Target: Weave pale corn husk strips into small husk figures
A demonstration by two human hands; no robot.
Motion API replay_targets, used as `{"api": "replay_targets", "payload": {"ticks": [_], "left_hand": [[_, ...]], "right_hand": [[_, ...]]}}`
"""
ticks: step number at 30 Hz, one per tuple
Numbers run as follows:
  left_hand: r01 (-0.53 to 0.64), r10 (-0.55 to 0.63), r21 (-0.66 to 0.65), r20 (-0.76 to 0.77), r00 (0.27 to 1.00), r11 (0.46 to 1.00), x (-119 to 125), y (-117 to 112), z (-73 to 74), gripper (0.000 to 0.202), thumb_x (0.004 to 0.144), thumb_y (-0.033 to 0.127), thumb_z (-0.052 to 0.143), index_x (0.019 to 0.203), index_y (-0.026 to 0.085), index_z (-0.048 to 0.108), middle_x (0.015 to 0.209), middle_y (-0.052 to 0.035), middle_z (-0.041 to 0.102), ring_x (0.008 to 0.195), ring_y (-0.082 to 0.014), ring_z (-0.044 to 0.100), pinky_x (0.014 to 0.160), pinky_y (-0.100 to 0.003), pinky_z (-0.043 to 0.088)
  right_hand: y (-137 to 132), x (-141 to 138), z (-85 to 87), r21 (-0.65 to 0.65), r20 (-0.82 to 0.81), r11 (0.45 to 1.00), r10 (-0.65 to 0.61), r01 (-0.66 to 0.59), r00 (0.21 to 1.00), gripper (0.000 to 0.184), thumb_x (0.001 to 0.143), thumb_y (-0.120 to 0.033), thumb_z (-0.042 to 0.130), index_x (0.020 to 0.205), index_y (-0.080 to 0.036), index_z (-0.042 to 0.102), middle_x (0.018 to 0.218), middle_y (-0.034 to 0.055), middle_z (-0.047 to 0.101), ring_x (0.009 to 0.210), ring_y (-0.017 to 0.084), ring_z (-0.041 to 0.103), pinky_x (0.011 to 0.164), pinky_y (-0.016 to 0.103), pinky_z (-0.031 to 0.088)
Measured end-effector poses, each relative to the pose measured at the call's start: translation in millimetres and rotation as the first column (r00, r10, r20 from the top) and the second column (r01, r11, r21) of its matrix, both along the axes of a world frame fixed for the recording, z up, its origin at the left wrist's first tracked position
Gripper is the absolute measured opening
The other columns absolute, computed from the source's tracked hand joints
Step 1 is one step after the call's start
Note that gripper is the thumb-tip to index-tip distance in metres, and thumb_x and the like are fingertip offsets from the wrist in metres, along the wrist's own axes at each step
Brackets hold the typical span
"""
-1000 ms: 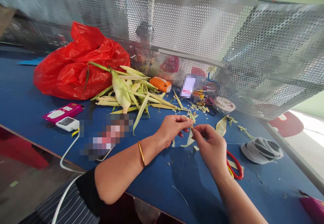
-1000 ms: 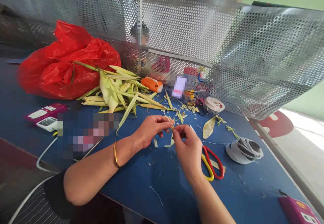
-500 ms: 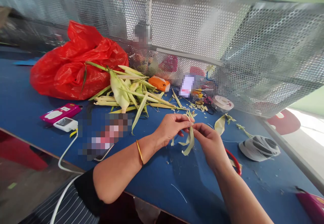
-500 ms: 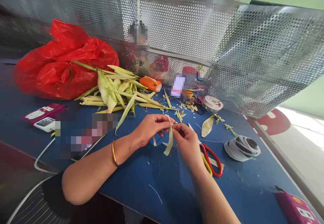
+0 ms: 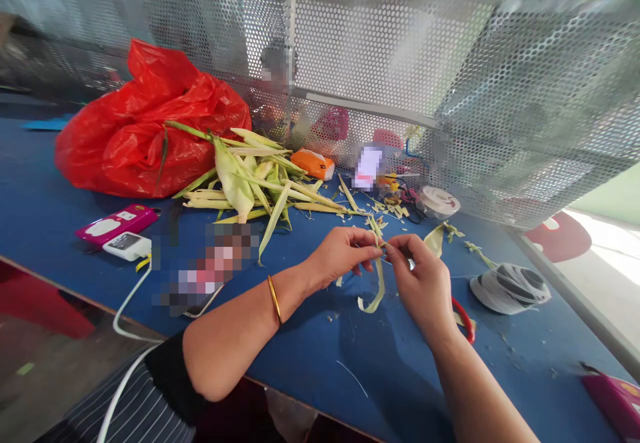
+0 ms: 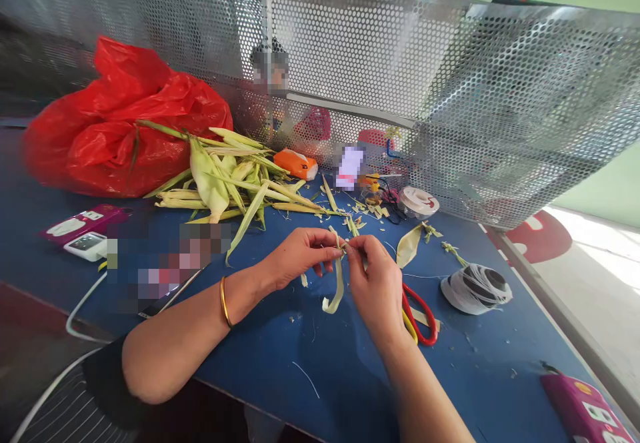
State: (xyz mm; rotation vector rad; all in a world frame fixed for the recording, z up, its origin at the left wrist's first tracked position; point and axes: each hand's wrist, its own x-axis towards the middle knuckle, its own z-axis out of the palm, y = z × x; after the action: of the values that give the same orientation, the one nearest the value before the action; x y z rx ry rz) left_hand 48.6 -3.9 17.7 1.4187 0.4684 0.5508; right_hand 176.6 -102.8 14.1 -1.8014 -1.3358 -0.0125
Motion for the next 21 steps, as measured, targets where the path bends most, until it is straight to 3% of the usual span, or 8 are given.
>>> {"api": "replay_targets", "payload": {"ticks": [10, 15, 21], "left_hand": [[-0.017, 0.014, -0.032, -0.085, 0.996, 0.999, 0.4, -0.5, 0.7, 0.015, 0.07, 0.029, 0.069, 0.071, 0.016, 0.062, 0.061, 0.0026, 0.056, 0.053, -0.0088, 0.054, 0.045, -0.021, 0.037], [0.003, -0.01, -0.092, -0.081, 0.997, 0.996, -0.5, -2.8, 2.0, 0.024, 0.067, 0.036, 0.074, 0.071, 0.016, 0.06, 0.054, 0.0065, 0.049, 0.043, -0.005, 0.041, 0.042, -0.021, 0.024], [0.059, -0.067, -0.168, -0.043, 0.997, 0.984, -0.2, -1.7, 3.4, 0.029, 0.073, 0.043, 0.069, 0.08, 0.015, 0.066, 0.067, 0.003, 0.058, 0.043, -0.0029, 0.036, 0.043, -0.022, 0.016]], "right_hand": [[1.3, -1.9, -2.1, 0.044, 0.08, 0.996, -0.078, 0.074, 0.994, 0.014, 0.088, -0.031, 0.049, 0.078, -0.023, 0.056, 0.072, 0.0015, 0.065, 0.067, 0.019, 0.058, 0.062, 0.028, 0.038], [2.0, -0.7, -2.9, 0.061, 0.068, 0.993, -0.104, 0.1, 0.992, 0.014, 0.088, -0.032, 0.049, 0.079, -0.023, 0.056, 0.072, 0.0018, 0.065, 0.068, 0.019, 0.059, 0.062, 0.028, 0.038], [3.3, 1.3, -3.0, 0.06, 0.011, 0.993, -0.099, 0.098, 0.995, 0.015, 0.087, -0.034, 0.051, 0.079, -0.023, 0.058, 0.071, 0.0018, 0.066, 0.066, 0.019, 0.059, 0.061, 0.029, 0.039]]}}
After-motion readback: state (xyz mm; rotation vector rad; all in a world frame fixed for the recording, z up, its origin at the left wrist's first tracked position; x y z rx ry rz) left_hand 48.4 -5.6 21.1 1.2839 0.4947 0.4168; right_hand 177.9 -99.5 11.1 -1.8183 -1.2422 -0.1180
